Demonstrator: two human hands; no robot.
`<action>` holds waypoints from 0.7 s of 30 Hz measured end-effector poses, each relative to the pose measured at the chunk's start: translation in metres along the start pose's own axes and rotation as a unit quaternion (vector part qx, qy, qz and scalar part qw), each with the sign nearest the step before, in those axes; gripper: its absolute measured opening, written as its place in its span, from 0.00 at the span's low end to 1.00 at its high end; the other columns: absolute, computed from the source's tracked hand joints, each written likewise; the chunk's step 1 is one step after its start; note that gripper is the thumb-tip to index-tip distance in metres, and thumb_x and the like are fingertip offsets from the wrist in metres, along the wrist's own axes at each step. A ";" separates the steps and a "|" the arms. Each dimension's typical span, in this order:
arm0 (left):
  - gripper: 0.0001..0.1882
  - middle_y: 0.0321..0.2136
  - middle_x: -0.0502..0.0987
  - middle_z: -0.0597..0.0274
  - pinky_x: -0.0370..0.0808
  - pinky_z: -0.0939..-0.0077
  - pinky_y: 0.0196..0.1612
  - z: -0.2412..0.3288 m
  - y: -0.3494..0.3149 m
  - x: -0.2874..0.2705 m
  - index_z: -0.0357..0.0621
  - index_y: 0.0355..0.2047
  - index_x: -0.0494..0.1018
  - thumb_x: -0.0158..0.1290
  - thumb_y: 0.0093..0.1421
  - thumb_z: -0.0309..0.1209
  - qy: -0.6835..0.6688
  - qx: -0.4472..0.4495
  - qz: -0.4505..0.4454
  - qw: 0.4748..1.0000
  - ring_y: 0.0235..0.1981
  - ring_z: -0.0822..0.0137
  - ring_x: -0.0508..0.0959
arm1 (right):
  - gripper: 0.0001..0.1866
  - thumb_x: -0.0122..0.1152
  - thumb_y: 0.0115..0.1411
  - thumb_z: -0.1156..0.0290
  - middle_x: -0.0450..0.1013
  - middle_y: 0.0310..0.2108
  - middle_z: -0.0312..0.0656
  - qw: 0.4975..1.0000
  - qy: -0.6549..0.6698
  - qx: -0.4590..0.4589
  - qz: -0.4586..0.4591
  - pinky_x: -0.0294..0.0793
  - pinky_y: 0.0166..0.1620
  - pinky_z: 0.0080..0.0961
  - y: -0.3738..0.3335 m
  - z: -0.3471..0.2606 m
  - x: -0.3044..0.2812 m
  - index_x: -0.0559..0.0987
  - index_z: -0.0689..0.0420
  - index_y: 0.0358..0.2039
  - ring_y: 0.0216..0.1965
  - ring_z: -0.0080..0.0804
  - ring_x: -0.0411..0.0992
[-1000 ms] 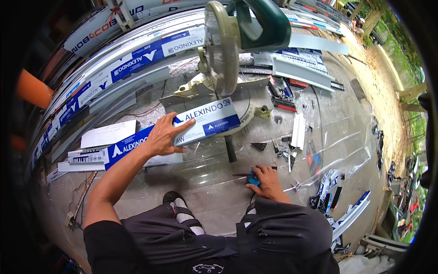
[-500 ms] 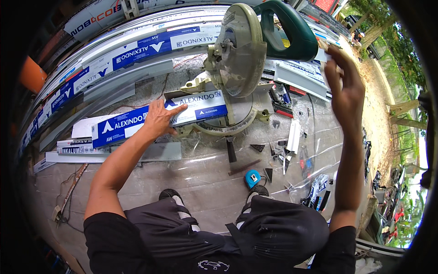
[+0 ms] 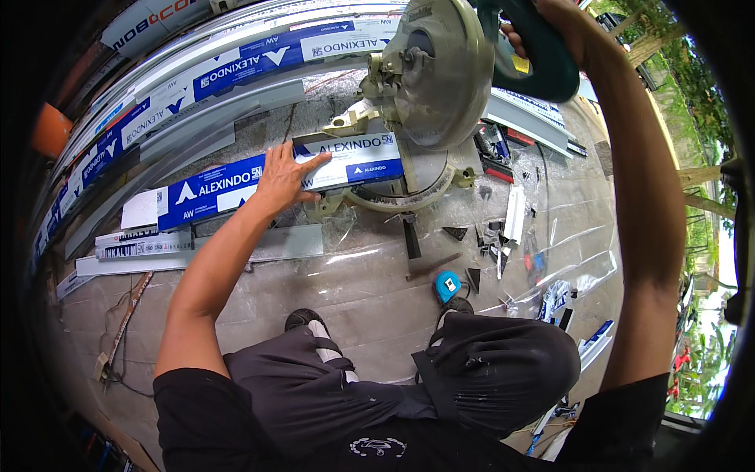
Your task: The person measures aluminum profiles with a tape measure, marks cut lines with a pen, and cuts them using a miter saw. The cut pieces are set aside on the floor.
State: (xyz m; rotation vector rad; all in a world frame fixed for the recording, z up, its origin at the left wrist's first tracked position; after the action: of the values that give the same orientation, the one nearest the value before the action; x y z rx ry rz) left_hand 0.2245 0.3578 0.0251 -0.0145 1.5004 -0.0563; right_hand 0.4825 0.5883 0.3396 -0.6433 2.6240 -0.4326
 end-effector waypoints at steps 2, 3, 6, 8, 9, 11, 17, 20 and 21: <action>0.52 0.62 0.65 0.32 0.62 0.49 0.68 0.000 0.001 0.000 0.86 0.70 0.65 0.77 0.43 0.52 -0.021 -0.011 -0.017 1.000 0.65 0.39 0.65 | 0.30 0.33 0.79 0.48 0.75 0.22 0.44 0.999 0.035 0.002 -0.004 0.83 0.24 0.38 -0.012 0.016 -0.003 0.73 0.63 0.45 0.20 0.37 0.77; 0.53 0.62 0.65 0.32 0.62 0.49 0.68 0.001 0.001 0.000 0.86 0.70 0.65 0.76 0.43 0.52 -0.022 -0.011 -0.021 0.999 0.65 0.39 0.65 | 0.30 0.33 0.79 0.47 0.75 0.23 0.44 0.999 0.052 0.004 -0.007 0.83 0.25 0.37 -0.018 0.025 -0.002 0.74 0.63 0.45 0.20 0.37 0.77; 0.54 0.64 0.64 0.31 0.61 0.48 0.67 0.002 0.004 0.003 0.87 0.70 0.64 0.76 0.42 0.56 -0.033 -0.021 -0.040 0.998 0.66 0.40 0.65 | 0.26 0.45 0.76 0.44 0.76 0.25 0.38 0.991 -0.022 -0.071 0.114 0.78 0.24 0.25 -0.036 0.049 -0.001 0.74 0.58 0.45 0.19 0.23 0.74; 0.54 0.62 0.66 0.33 0.61 0.48 0.65 0.003 0.003 0.002 0.88 0.70 0.63 0.75 0.41 0.58 -0.001 -0.019 -0.015 1.000 0.64 0.41 0.65 | 0.28 0.47 0.75 0.42 0.76 0.26 0.38 0.991 0.011 -0.066 0.116 0.78 0.25 0.24 -0.048 0.070 0.006 0.75 0.58 0.42 0.20 0.23 0.74; 0.55 0.61 0.67 0.33 0.61 0.48 0.64 0.004 0.003 0.002 0.89 0.70 0.63 0.75 0.41 0.59 0.013 -0.019 -0.004 1.000 0.63 0.41 0.66 | 0.29 0.48 0.75 0.42 0.78 0.26 0.42 0.988 0.010 -0.070 0.136 0.79 0.25 0.27 -0.052 0.077 0.006 0.77 0.60 0.40 0.20 0.26 0.76; 0.54 0.62 0.66 0.33 0.59 0.46 0.64 0.006 0.001 0.002 0.90 0.70 0.62 0.74 0.41 0.59 0.018 -0.028 0.017 0.999 0.64 0.41 0.65 | 0.30 0.48 0.74 0.41 0.78 0.26 0.41 0.986 0.039 -0.064 0.151 0.78 0.25 0.27 -0.061 0.097 0.010 0.77 0.60 0.38 0.20 0.26 0.76; 0.55 0.62 0.66 0.36 0.60 0.47 0.64 0.004 0.005 0.008 0.92 0.71 0.61 0.74 0.42 0.58 0.007 -0.040 -0.018 0.999 0.64 0.42 0.64 | 0.31 0.49 0.74 0.40 0.78 0.25 0.40 0.980 0.081 -0.089 0.161 0.77 0.23 0.25 -0.072 0.132 0.019 0.78 0.60 0.37 0.19 0.25 0.76; 0.55 0.62 0.66 0.37 0.61 0.49 0.64 0.004 0.005 0.007 0.93 0.71 0.59 0.74 0.42 0.59 0.019 -0.044 -0.019 0.999 0.65 0.42 0.64 | 0.30 0.50 0.74 0.40 0.78 0.25 0.40 0.977 0.095 -0.096 0.163 0.76 0.22 0.24 -0.074 0.142 0.022 0.78 0.59 0.36 0.19 0.25 0.76; 0.55 0.62 0.66 0.37 0.61 0.49 0.64 0.004 0.004 0.007 0.93 0.71 0.59 0.74 0.43 0.59 0.020 -0.043 -0.019 0.999 0.65 0.42 0.64 | 0.30 0.50 0.74 0.41 0.78 0.25 0.40 0.977 0.098 -0.098 0.164 0.76 0.21 0.24 -0.075 0.145 0.022 0.78 0.59 0.36 0.19 0.25 0.76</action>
State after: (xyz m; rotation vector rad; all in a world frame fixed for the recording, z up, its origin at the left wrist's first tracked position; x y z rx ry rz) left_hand 0.2294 0.3616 0.0178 -0.1126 1.5414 -0.0221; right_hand 0.5569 0.4855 0.2352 -0.2214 2.9135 -0.1439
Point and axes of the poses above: each hand's wrist, its own y-axis towards the middle knuckle, its own x-axis out of the palm, z = x × y, the point moved 8 cm from there along y, towards the middle knuckle
